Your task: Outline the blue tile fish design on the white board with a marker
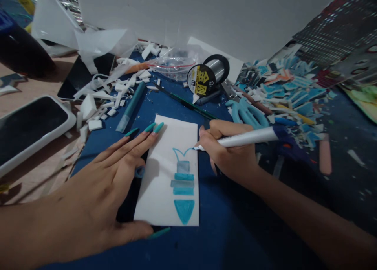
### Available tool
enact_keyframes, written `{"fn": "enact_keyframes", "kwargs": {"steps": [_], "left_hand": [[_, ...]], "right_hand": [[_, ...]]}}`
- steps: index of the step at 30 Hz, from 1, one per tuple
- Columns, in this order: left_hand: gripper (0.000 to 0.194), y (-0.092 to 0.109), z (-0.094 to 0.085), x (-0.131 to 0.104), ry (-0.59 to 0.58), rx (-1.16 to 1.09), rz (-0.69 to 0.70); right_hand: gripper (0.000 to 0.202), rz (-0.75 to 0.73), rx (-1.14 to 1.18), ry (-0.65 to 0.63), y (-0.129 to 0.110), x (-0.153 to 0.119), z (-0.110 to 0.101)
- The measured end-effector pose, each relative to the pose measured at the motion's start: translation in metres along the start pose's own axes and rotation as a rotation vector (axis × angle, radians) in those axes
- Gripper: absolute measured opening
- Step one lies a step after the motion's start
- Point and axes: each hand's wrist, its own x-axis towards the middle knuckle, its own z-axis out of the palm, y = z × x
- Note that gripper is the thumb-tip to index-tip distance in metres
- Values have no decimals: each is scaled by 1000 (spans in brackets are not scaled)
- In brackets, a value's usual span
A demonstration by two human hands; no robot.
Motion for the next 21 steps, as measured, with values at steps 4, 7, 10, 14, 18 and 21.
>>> {"fn": "enact_keyframes", "kwargs": {"steps": [4,7,10,14,18,21], "left_hand": [[65,0,1,-2,-4,1,-11],[69,-1,3,-2,2,-10,-15],[71,-1,4,-3,-5,-12,-2],[73,-2,4,-2,-8,-15,-7],[83,-1,2,0,-18,14,7],[89,0,-1,2,-16,39,11]], "right_hand": [[46,-49,-7,-14,1,1,0],[45,-136,-53,-27,1,3,0],[45,-181,-81,-57,2,3,0],[45,-207,-52,-132,1,3,-2],[46,-242,-3,-190,0,4,-4],[46,-259,34,-220,-1,5,-4]]}}
